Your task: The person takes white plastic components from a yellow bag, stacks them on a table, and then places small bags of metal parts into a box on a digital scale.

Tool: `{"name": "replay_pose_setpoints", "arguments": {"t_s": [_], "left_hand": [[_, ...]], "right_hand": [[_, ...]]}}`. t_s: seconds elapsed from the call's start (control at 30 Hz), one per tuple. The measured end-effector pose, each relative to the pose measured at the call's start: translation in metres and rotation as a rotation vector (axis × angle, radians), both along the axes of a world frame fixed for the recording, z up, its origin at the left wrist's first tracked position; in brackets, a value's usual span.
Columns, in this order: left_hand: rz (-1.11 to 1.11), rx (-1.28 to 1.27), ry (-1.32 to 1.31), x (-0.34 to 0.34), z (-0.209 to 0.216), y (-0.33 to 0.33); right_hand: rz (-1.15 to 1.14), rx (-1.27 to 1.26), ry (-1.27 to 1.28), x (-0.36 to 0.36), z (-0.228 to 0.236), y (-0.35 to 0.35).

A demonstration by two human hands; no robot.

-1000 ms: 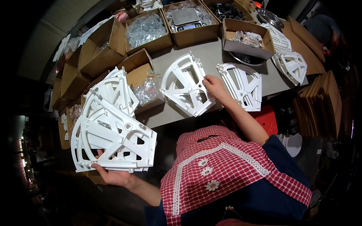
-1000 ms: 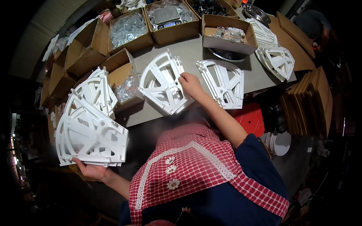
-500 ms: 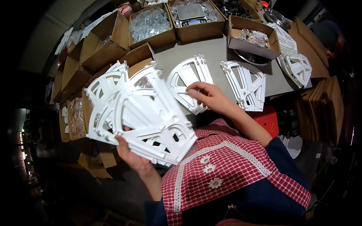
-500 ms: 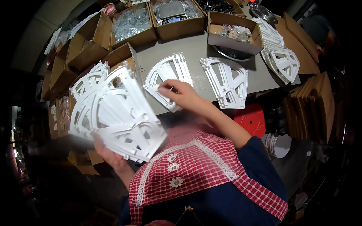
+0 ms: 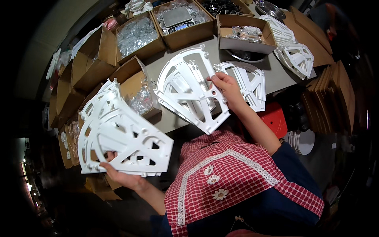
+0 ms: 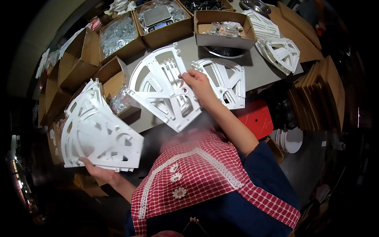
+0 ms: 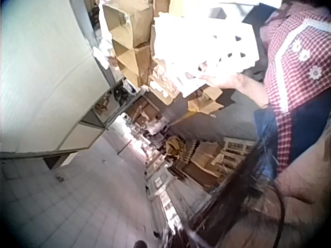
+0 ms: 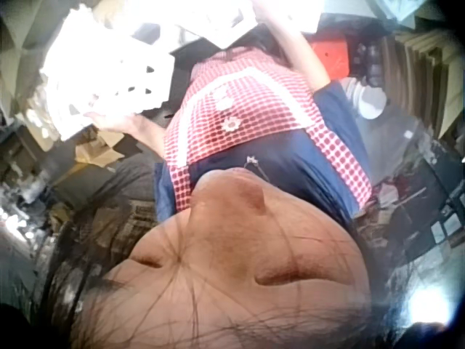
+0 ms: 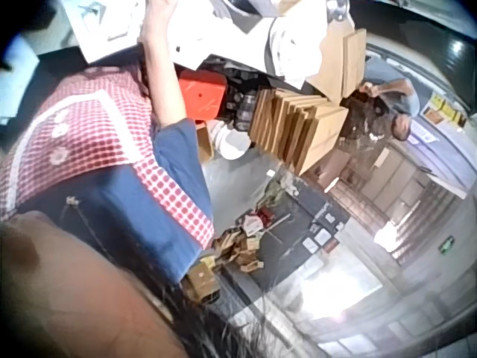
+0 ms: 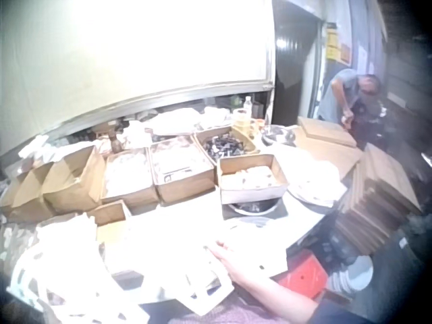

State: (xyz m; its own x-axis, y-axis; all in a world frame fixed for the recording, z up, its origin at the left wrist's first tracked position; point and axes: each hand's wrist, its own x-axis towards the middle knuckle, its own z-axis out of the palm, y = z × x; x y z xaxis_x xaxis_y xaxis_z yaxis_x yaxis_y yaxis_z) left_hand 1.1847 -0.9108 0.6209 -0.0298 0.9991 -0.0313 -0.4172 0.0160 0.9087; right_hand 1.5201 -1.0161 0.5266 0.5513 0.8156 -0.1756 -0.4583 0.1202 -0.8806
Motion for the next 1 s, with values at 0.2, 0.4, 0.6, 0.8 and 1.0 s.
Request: {"name": "replay_pose_setpoints", "arguments": {"t_s": [0.2,0.4,0.6,0.8,1.0], "left_hand": [[0.047,-0.006,-0.023,-0.011,0.014,0.009],[-0.014,0.018,-0.084,-0.009,0.013,-0.002],[-0.126,-0.112,-0.187,-0.001,0.005,-0.007],[-0.181,-0.160,-0.288,0.015,-0.003,-0.009],[-0.231,-0.235,-0.364,0.030,-0.016,-0.010]], "right_hand": [[0.054,-0.142,-0.171,-0.009,-0.077,0.066],[0.094,-0.632,-1.223,-0.021,-0.068,0.073],[-0.022,-0.554,-1.754,-0.012,-0.081,0.070],[0.084,-0.674,-1.871,-0.001,-0.070,0.071],[0.323,-0.284,-0.812,-0.032,0.006,0.048]]}}
